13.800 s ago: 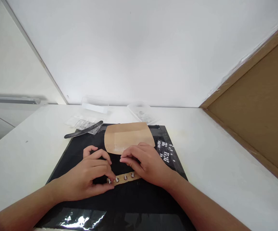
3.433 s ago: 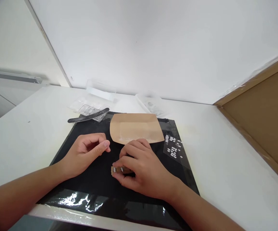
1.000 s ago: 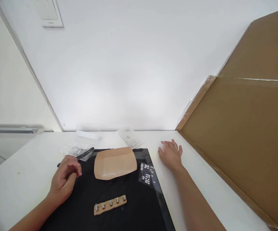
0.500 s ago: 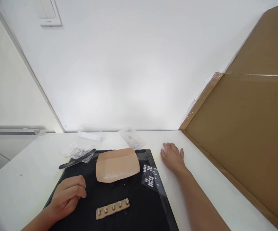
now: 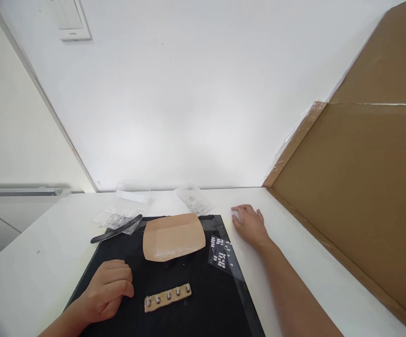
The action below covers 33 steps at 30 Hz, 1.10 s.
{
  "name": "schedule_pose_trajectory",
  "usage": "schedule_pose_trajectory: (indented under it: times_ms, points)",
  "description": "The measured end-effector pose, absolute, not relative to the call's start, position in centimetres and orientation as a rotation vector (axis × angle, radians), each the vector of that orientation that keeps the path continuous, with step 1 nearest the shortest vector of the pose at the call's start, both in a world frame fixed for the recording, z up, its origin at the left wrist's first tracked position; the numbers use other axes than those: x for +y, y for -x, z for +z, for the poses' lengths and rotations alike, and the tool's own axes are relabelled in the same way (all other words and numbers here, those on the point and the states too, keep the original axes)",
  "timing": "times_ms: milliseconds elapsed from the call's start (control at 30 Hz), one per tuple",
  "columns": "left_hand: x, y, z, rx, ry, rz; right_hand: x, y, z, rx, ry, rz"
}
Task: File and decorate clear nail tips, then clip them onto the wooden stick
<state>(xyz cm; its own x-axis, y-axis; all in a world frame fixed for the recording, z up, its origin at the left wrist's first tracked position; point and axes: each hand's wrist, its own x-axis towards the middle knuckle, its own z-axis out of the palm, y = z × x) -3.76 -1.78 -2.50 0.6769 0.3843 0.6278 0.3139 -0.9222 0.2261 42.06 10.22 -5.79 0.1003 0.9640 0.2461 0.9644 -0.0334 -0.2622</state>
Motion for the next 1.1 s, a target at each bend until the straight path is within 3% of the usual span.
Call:
schedule_pose_trajectory:
  times_ms: [167,300,700,933,1100]
  points:
    - [-1.8,3.8,-2.5,0.59,-2.771,1.116,9.3,-38.7,-4.1,-2.098,1.51,0.213]
    - [-1.9,3.8,-2.0,0.603,-2.802,1.127,9.2,-35.8,-4.6,-2.213,1.338,0.315]
    - [-2.3,2.4,-1.3,0.587,-2.678,1.32,9.3,-34.5,-4.3,-2.259,1.283,0.28]
    - [-1.5,-0.3,1.9,0.563,-2.813,1.253,9.0,-34.6,-4.5,-2.204,1.334,0.287]
    - [-1.0,-1.2,0.7,0.616,-2.753,1.502,8.9,-34.5,-4.7,-2.169,1.354,0.294]
